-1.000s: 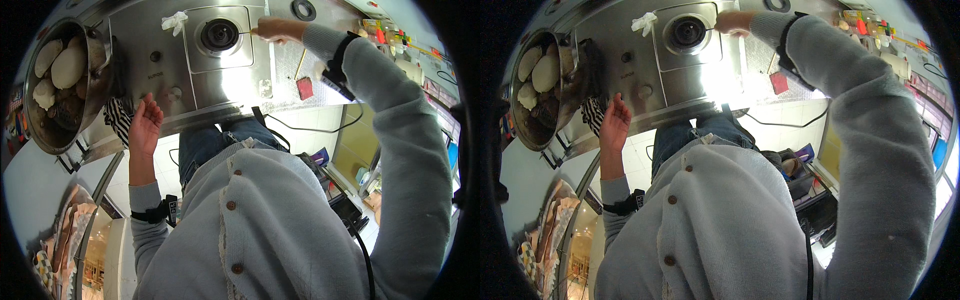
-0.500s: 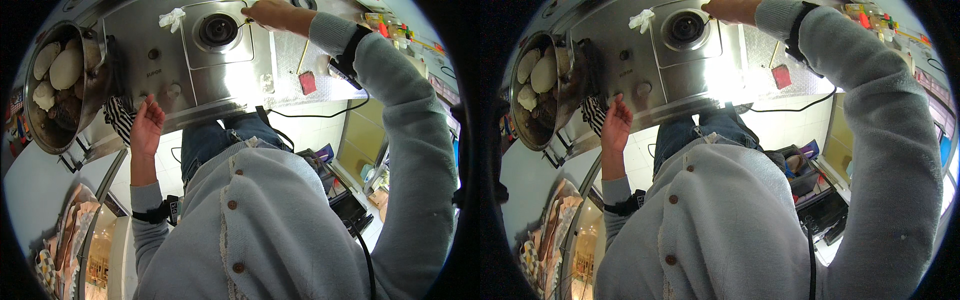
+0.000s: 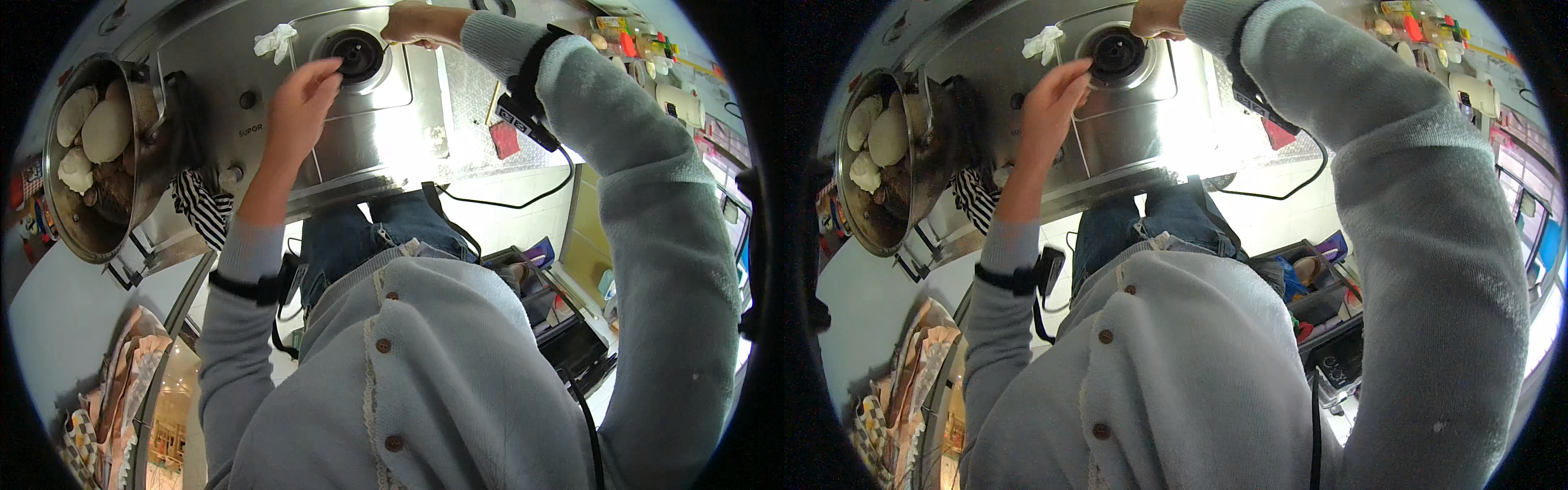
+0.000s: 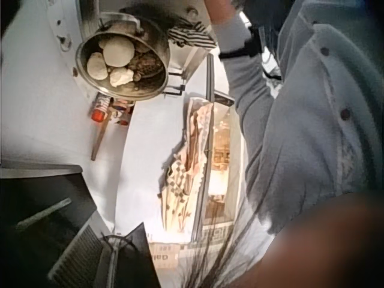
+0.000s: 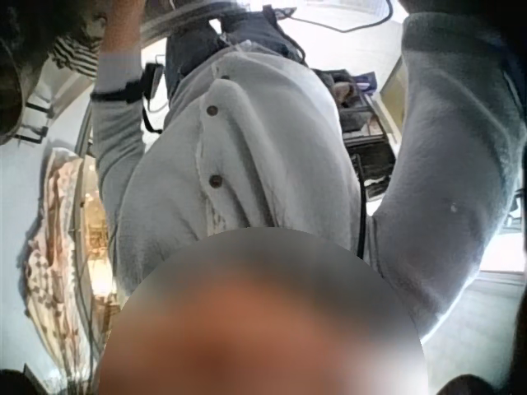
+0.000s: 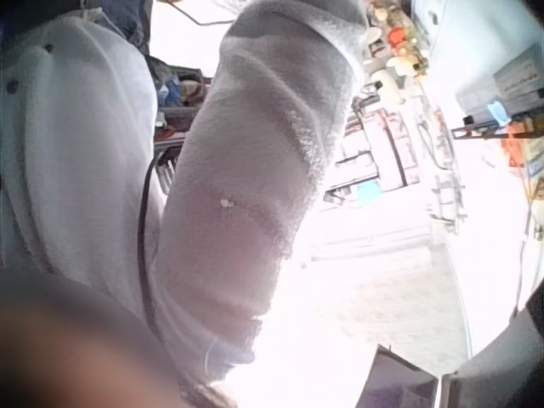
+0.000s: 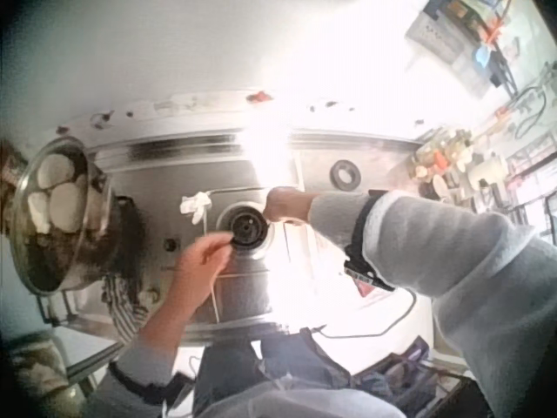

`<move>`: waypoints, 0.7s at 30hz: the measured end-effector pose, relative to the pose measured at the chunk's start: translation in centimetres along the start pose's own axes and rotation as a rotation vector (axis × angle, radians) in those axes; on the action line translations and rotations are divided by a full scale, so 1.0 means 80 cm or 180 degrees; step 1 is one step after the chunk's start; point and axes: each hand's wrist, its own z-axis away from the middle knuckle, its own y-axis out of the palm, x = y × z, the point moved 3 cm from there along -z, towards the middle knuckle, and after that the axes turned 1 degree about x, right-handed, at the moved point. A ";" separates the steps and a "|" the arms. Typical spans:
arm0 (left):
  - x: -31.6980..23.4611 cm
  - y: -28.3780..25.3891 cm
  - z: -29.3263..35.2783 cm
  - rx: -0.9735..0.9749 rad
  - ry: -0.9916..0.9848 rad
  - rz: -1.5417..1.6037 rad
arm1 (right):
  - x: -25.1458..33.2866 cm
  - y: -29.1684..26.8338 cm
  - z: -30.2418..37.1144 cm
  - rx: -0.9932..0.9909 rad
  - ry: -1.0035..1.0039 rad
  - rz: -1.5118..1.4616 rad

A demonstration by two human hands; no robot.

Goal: The person uses a screwdriver to adjust and clean the burner assembly on a gas stove. They remove the burner cap, scrape the burner head, wipe the tool with a tissue, and reassemble the parts.

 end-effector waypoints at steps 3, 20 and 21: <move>-0.001 0.051 -0.066 -0.0126 0.0740 -0.1103 | -0.015 0.003 -0.013 -0.0363 0.1774 -0.2009; 0.008 0.079 -0.134 0.0155 0.0929 -0.1763 | 0.031 -0.028 0.097 -0.2328 0.0274 0.0354; 0.005 0.080 -0.134 0.0233 0.0953 -0.1817 | 0.030 -0.023 0.092 -0.2165 0.0367 0.0169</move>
